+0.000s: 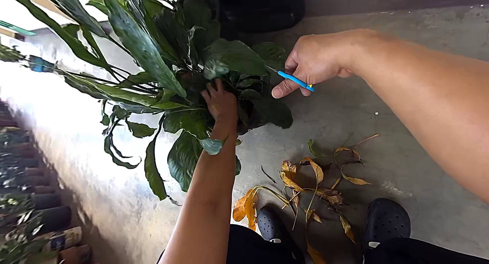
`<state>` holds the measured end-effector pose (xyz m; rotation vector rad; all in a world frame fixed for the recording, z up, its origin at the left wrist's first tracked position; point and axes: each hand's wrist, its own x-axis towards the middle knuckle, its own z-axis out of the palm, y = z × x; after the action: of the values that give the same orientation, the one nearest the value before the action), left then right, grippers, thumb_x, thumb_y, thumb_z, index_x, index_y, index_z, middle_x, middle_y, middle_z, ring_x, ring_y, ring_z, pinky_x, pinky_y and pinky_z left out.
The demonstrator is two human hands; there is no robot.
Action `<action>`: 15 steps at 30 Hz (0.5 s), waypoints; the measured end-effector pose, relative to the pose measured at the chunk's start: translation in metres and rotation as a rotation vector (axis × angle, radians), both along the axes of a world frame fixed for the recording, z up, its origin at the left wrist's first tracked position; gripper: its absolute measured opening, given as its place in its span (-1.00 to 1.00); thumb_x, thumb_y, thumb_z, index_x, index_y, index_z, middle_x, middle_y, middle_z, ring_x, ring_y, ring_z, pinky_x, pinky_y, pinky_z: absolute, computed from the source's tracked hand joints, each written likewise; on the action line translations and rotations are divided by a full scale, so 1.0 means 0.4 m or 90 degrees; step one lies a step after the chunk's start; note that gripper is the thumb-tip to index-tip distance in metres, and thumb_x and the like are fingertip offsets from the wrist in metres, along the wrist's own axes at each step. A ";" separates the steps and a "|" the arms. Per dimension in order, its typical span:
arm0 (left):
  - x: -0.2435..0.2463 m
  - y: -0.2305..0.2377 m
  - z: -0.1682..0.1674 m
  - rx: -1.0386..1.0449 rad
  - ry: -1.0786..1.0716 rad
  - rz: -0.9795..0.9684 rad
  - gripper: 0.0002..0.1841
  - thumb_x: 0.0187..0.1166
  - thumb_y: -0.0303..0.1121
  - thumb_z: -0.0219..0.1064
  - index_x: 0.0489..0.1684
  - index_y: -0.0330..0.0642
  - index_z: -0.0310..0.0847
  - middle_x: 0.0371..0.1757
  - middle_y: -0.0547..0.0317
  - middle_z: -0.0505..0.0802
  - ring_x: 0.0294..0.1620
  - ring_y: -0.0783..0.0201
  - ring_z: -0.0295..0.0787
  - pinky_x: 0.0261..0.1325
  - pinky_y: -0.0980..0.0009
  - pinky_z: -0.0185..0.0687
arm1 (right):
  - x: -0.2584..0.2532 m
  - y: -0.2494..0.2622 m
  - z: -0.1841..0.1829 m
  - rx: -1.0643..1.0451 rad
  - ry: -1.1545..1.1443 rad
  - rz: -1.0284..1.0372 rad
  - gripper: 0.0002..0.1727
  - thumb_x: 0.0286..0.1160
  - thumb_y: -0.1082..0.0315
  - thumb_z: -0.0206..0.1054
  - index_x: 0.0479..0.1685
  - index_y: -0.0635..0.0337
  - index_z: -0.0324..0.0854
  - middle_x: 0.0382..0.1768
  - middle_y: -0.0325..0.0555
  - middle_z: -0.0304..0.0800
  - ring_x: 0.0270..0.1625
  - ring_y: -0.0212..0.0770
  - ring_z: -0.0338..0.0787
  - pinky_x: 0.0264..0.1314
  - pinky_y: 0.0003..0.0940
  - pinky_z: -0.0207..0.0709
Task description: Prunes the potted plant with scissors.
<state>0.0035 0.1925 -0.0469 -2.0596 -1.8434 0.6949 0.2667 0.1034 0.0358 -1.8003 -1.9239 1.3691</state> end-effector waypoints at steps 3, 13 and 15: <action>0.001 0.008 -0.010 0.024 -0.008 0.041 -0.61 0.73 -0.59 -0.05 0.42 -0.47 0.54 0.89 -0.05 0.21 0.87 -0.28 0.02 0.78 -0.23 0.00 | -0.002 0.001 -0.006 -0.002 -0.011 0.007 -0.38 0.26 -0.42 0.45 -0.29 0.01 0.83 -0.55 -0.34 0.77 -0.59 -0.46 0.51 -0.48 -0.42 0.32; -0.001 0.009 -0.030 0.024 0.025 0.068 -0.62 0.75 -0.56 -0.03 0.41 -0.45 0.56 0.89 -0.06 0.20 0.84 -0.25 0.08 0.72 -0.15 0.14 | 0.006 -0.012 -0.016 -0.013 -0.014 0.030 -0.37 0.27 -0.40 0.46 -0.30 0.05 0.81 -0.53 -0.30 0.77 -0.57 -0.43 0.53 -0.46 -0.39 0.32; -0.011 0.005 -0.033 0.047 -0.031 0.090 -0.60 0.75 -0.53 -0.05 0.43 -0.43 0.54 0.89 -0.04 0.19 0.84 -0.26 0.10 0.73 -0.16 0.16 | 0.014 -0.014 -0.016 -0.012 -0.021 0.024 -0.38 0.26 -0.40 0.47 -0.29 0.04 0.82 -0.53 -0.31 0.78 -0.57 -0.44 0.53 -0.47 -0.40 0.33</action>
<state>-0.0008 0.1946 -0.0603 -1.9304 -2.0252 0.6062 0.2724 0.0979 0.0293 -1.8144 -1.9777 1.3834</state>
